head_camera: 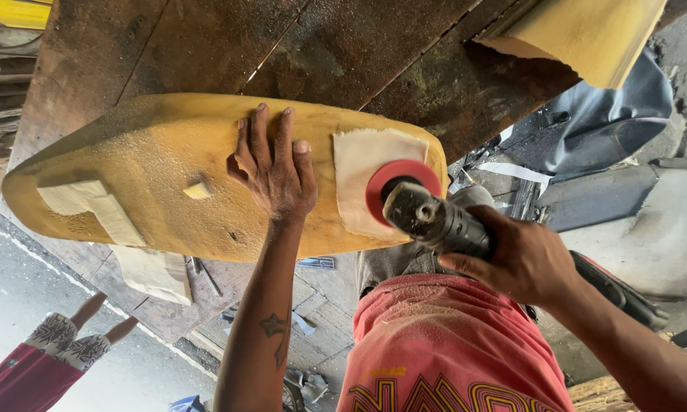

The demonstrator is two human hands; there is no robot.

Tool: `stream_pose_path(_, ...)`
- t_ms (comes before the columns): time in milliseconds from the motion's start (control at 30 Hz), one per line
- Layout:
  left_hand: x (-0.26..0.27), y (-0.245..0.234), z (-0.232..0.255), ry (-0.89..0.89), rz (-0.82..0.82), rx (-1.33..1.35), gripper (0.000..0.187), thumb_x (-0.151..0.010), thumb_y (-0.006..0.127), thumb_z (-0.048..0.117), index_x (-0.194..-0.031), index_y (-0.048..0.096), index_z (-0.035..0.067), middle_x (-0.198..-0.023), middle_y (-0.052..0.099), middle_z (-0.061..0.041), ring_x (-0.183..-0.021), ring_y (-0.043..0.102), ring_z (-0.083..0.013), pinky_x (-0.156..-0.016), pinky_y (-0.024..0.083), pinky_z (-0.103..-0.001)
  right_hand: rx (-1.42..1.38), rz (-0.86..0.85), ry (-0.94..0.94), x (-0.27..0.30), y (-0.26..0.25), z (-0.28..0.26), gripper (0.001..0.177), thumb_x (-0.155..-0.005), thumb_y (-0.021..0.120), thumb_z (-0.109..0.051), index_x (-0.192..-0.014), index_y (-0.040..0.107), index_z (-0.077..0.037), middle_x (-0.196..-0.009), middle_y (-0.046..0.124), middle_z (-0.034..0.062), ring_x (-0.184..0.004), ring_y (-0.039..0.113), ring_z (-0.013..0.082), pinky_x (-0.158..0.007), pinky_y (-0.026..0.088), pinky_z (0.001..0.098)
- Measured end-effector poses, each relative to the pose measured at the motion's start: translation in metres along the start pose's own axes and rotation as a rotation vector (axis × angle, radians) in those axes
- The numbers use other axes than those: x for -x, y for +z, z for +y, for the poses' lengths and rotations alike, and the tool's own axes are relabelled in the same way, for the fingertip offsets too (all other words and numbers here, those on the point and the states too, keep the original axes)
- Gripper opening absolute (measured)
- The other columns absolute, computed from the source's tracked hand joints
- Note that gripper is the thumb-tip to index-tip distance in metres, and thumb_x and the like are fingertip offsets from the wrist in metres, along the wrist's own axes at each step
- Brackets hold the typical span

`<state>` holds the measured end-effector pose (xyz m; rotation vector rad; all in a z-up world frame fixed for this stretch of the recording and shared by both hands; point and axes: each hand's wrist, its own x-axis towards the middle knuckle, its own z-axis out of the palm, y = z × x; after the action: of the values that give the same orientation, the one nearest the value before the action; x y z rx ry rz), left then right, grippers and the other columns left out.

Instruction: The person uses an angle grinder with a sanding disc to sand a large yellow wooden object on a workbench. They hold the object steady with one hand while moving the grinder across the surface, generating dust. The person occasionally wipes the surface with their hand to clear dust.

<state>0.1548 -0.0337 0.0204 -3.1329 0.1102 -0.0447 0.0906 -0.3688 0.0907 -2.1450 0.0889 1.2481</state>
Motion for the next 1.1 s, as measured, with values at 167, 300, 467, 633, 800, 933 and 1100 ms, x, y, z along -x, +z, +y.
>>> stream_pose_path(167, 0.000, 0.000, 0.001, 0.007, 0.010, 0.002, 0.051, -0.115, 0.029, 0.045, -0.150, 0.059, 0.023, -0.164, 0.041, -0.008, -0.151, 0.030, -0.0311, -0.116, 0.022, -0.060, -0.017, -0.052, 0.089, -0.002, -0.012, 0.000, 0.088, -0.068, 0.063, -0.081, -0.140, 0.058, -0.031, -0.087, 0.079, 0.0143, -0.076, 0.077, 0.0375, -0.070, 0.060, 0.0504)
stream_pose_path(300, 0.000, 0.000, 0.000, 0.011, 0.012, 0.014, 0.052, -0.115, 0.029, 0.045, -0.150, 0.060, 0.022, -0.164, 0.042, -0.008, -0.151, 0.031, -0.0311, -0.116, 0.022, -0.059, 0.038, -0.046, 0.027, 0.000, -0.009, -0.003, 0.090, -0.069, 0.066, -0.081, -0.142, 0.057, -0.030, -0.091, 0.078, 0.0143, -0.078, 0.076, 0.0384, -0.070, 0.059, 0.0510)
stream_pose_path(467, -0.001, -0.001, 0.001, 0.022, 0.032, -0.005, 0.050, -0.116, 0.030, 0.043, -0.150, 0.060, 0.023, -0.164, 0.043, -0.006, -0.150, 0.031, -0.0302, -0.117, 0.023, -0.060, -0.018, -0.029, 0.038, -0.011, -0.021, 0.002, 0.083, -0.072, 0.061, -0.081, -0.136, 0.056, -0.028, -0.097, 0.078, 0.0078, -0.076, 0.080, 0.0278, -0.067, 0.066, 0.0449)
stream_pose_path(633, 0.001, 0.001, -0.001, 0.022, 0.044, 0.006, 0.049, -0.115, 0.031, 0.042, -0.150, 0.060, 0.023, -0.163, 0.042, -0.006, -0.149, 0.035, -0.0322, -0.115, 0.024, -0.058, -0.118, 0.199, 0.106, -0.004, -0.035, 0.026, 0.078, -0.072, 0.072, -0.065, -0.133, 0.062, -0.019, -0.092, 0.078, 0.0127, -0.080, 0.078, 0.0297, -0.076, 0.059, 0.0450)
stream_pose_path(800, 0.013, 0.008, -0.010, -0.043, 0.103, 0.148, 0.050, -0.113, 0.041, 0.043, -0.154, 0.053, 0.017, -0.165, 0.039, -0.012, -0.150, 0.037, -0.0333, -0.118, 0.028, -0.059, -0.253, 0.521, -0.104, 0.032, -0.021, 0.076, 0.055, -0.088, 0.073, -0.049, -0.124, 0.068, -0.008, -0.098, 0.074, 0.0136, -0.088, 0.073, 0.0262, -0.081, 0.055, 0.0406)
stream_pose_path(933, 0.115, -0.014, 0.006, -0.494, 0.228, 0.578, 0.060, -0.104, 0.066, 0.035, -0.152, 0.043, 0.007, -0.158, 0.034, -0.023, -0.147, 0.034, -0.0372, -0.117, 0.035, -0.057, 0.103, 0.635, -0.330, 0.058, 0.008, 0.125, 0.028, -0.096, 0.070, -0.030, -0.116, 0.072, -0.009, -0.102, 0.073, 0.0151, -0.087, 0.070, 0.0232, -0.077, 0.054, 0.0344)
stream_pose_path(1100, 0.244, -0.003, 0.030, -1.618, 0.130, 1.714, 0.078, -0.091, 0.059, 0.046, -0.156, 0.029, 0.015, -0.144, 0.052, -0.017, -0.131, 0.051, -0.0317, -0.110, 0.042, -0.052, -0.509, 0.506, 0.170, 0.077, 0.039, 0.168, 0.034, -0.099, 0.073, -0.030, -0.109, 0.070, 0.002, -0.080, 0.072, 0.0141, -0.068, 0.067, 0.0201, -0.066, 0.052, 0.0367)
